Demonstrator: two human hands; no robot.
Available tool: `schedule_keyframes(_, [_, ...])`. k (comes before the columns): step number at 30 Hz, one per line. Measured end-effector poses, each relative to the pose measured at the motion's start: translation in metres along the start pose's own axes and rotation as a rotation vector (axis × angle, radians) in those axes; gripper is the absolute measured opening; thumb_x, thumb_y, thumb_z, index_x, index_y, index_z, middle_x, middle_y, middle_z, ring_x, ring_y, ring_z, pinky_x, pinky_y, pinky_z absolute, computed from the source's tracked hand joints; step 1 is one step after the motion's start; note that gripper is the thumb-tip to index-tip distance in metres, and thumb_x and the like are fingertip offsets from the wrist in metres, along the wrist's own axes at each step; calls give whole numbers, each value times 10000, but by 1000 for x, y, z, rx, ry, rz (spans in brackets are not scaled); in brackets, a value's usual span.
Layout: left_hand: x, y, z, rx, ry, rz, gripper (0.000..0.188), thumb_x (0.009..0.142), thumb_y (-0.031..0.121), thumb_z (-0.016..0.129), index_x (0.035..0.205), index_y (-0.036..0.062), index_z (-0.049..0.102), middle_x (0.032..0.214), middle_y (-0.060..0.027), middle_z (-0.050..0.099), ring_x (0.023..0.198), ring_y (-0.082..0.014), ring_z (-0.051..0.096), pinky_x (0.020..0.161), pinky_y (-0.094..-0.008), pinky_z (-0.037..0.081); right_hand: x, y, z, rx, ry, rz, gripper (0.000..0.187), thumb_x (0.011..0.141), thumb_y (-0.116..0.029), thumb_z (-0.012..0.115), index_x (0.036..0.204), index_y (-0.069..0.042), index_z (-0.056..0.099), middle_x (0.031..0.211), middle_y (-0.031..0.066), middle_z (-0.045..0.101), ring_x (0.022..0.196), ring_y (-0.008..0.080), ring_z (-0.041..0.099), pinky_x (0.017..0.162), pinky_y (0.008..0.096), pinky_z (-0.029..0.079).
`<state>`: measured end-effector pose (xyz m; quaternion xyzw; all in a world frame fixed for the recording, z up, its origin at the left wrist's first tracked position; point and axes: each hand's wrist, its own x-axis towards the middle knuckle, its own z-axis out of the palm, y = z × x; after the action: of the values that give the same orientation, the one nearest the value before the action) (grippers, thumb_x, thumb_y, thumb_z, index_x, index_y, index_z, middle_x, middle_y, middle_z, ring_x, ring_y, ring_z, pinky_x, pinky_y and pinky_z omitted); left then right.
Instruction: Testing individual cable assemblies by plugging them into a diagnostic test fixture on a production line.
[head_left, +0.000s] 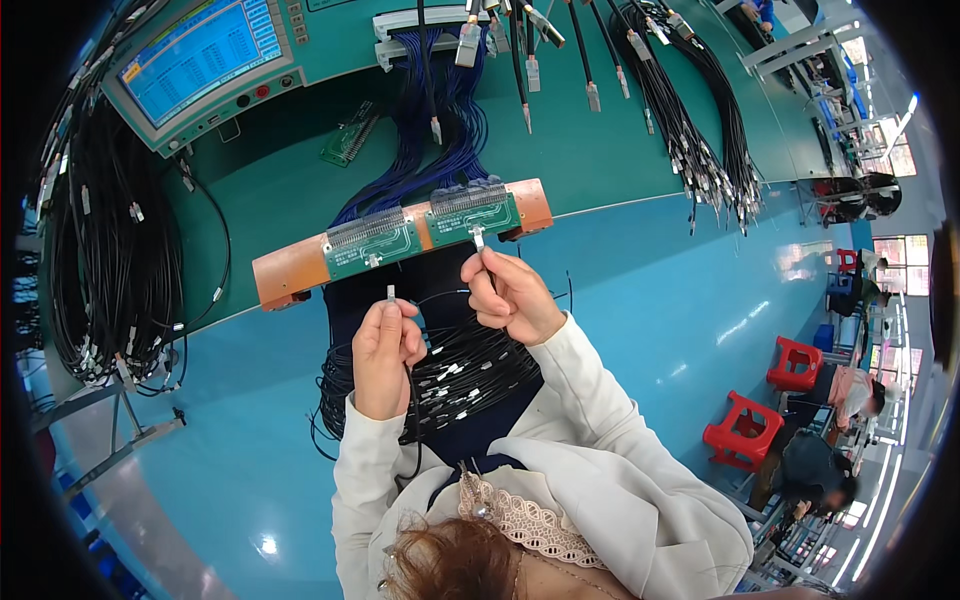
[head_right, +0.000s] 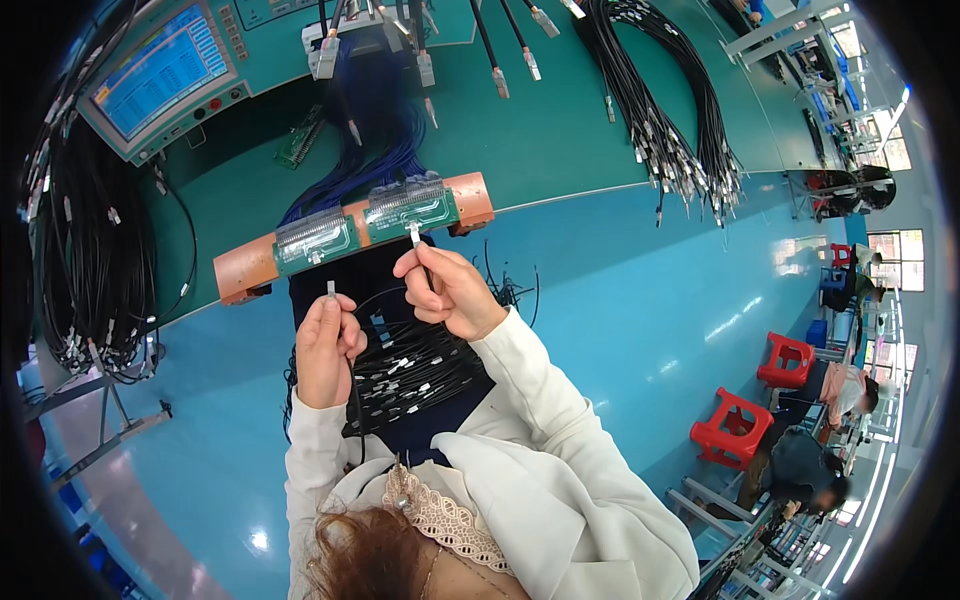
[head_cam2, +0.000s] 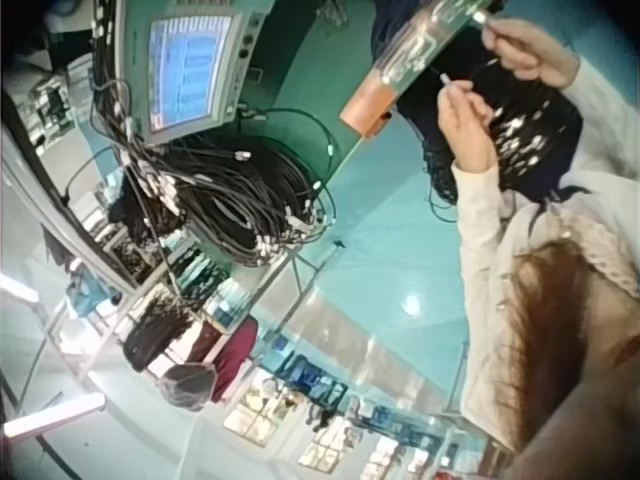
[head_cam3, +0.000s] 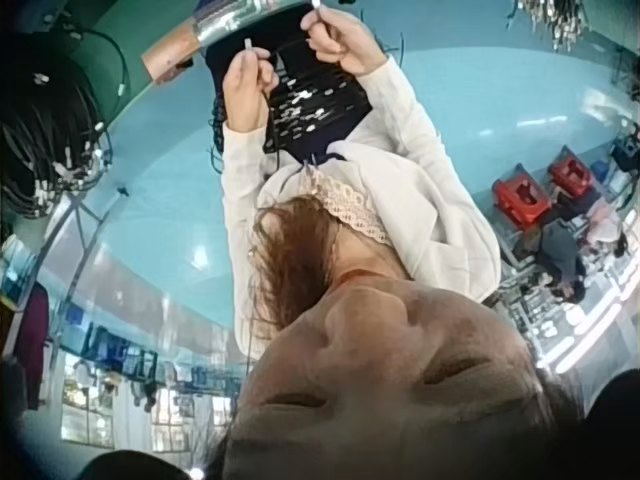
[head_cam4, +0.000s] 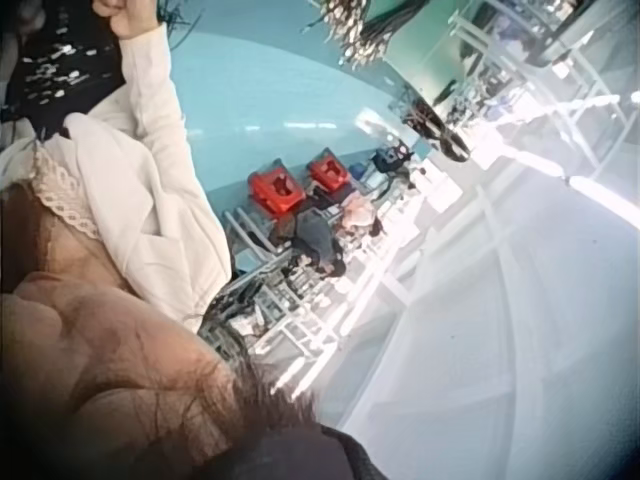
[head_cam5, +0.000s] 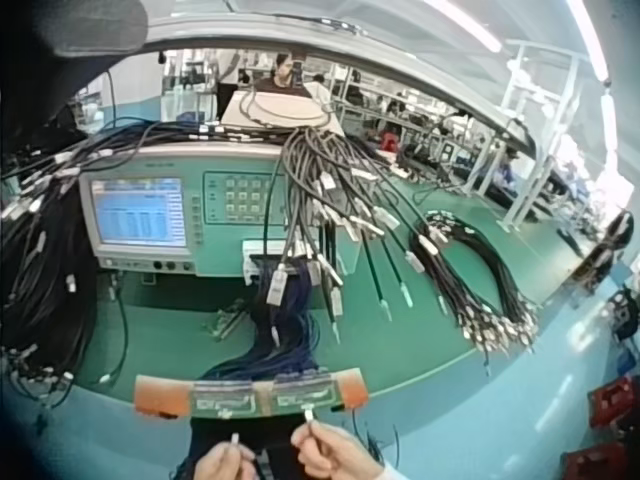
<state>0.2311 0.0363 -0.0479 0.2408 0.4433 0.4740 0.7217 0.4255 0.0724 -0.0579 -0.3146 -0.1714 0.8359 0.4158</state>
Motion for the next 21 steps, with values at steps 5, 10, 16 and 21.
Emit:
schedule_keyframes(5, [2, 0, 0, -21, 1, 2, 225, 988, 228, 394, 935, 36, 498, 614, 25, 410, 515, -53, 310, 483, -207, 276, 1, 1, -3, 16, 12, 0, 373, 1012, -281, 284, 908, -23, 534, 463, -25, 336, 404, 48, 215, 351, 190, 188])
schedule_keyframes(10, [7, -3, 0, -93, 14, 50, 217, 993, 206, 380, 950, 27, 495, 619, 8, 413, 506, -54, 298, 482, -212, 281, 5, 4, 7, -17, 65, -94, 352, 1007, -268, 313, 940, -1, 534, 496, 3, 370, 407, 45, 223, 349, 193, 195])
schedule_keyframes(16, [17, -3, -2, -123, 8, 75, 215, 995, 191, 357, 955, 25, 487, 633, -9, 446, 531, -65, 332, 498, -211, 305, 3, 3, 21, -287, 264, -192, 298, 997, -221, 349, 938, 22, 510, 597, 72, 524, 380, 33, 241, 344, 187, 215])
schedule_keyframes(21, [19, 1, -3, -170, 9, 62, 219, 998, 200, 352, 958, 30, 484, 630, -12, 454, 519, -66, 319, 499, -219, 300, 5, 4, 21, -313, 289, -210, 256, 991, -182, 357, 909, 13, 502, 627, 99, 559, 380, 30, 253, 345, 186, 221])
